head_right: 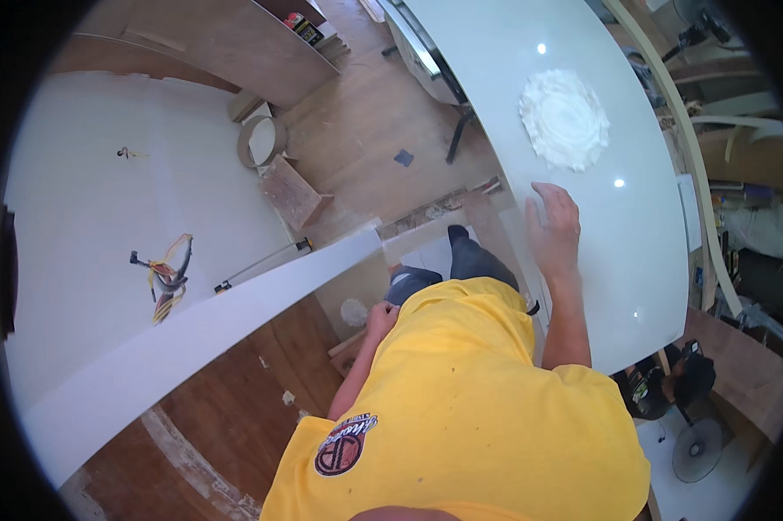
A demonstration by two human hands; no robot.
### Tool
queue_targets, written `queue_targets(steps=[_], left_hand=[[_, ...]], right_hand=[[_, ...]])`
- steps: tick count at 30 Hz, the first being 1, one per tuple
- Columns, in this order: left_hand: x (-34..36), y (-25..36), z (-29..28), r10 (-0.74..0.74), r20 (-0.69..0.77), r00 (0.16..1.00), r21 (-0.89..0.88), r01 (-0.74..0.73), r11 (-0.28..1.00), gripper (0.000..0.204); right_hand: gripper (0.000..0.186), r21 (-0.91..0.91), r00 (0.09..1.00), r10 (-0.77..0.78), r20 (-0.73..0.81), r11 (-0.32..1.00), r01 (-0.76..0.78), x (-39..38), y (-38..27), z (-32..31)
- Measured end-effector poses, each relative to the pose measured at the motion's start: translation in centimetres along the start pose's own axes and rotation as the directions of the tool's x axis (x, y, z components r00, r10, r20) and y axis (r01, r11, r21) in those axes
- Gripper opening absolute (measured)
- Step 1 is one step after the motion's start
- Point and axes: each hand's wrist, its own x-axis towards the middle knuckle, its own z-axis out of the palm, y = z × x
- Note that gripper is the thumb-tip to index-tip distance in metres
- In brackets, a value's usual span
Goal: The person kneels on the floor and installs large white flooring panels, aligning them with existing wood-look planks. They lift and position the panels by hand, occasionally walking around the room to reposition materials.
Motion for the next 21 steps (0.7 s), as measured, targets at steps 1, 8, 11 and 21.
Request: queue_targets(steps=[1, 8, 11, 21], left_hand=[[0.9, 1.3, -0.9, 0.033, -0.029, 0.999, 0.013, -0.032, 0.999, 0.026], [8.9, 6.6, -6.9, 0.144, -0.016, 0.989, 0.101, -0.142, 0.985, 0.025], [13.8, 7.7, -9.0, 0.158, 0.026, 0.987, 0.116, -0.159, 0.980, 0.026], [31.4, 12.1, -24.6, 0.258, -0.043, 0.965, 0.183, -0.246, 0.952, 0.027]], right_hand=[[0.024, 0.015, 1.000, 0.001, 0.003, 1.000, -0.001, 1.4, -0.4, 0.3], [0.020, 0.054, 0.998, -0.047, -0.047, 0.997, 0.050, 7.6, -2.8, 3.6], [0.018, 0.083, 0.998, 0.022, -0.063, 0.996, -0.017, 9.8, -4.3, 6.3], [0.021, 0.100, 0.999, 0.012, -0.030, 0.995, -0.009, 24.7, -12.9, 17.2]])
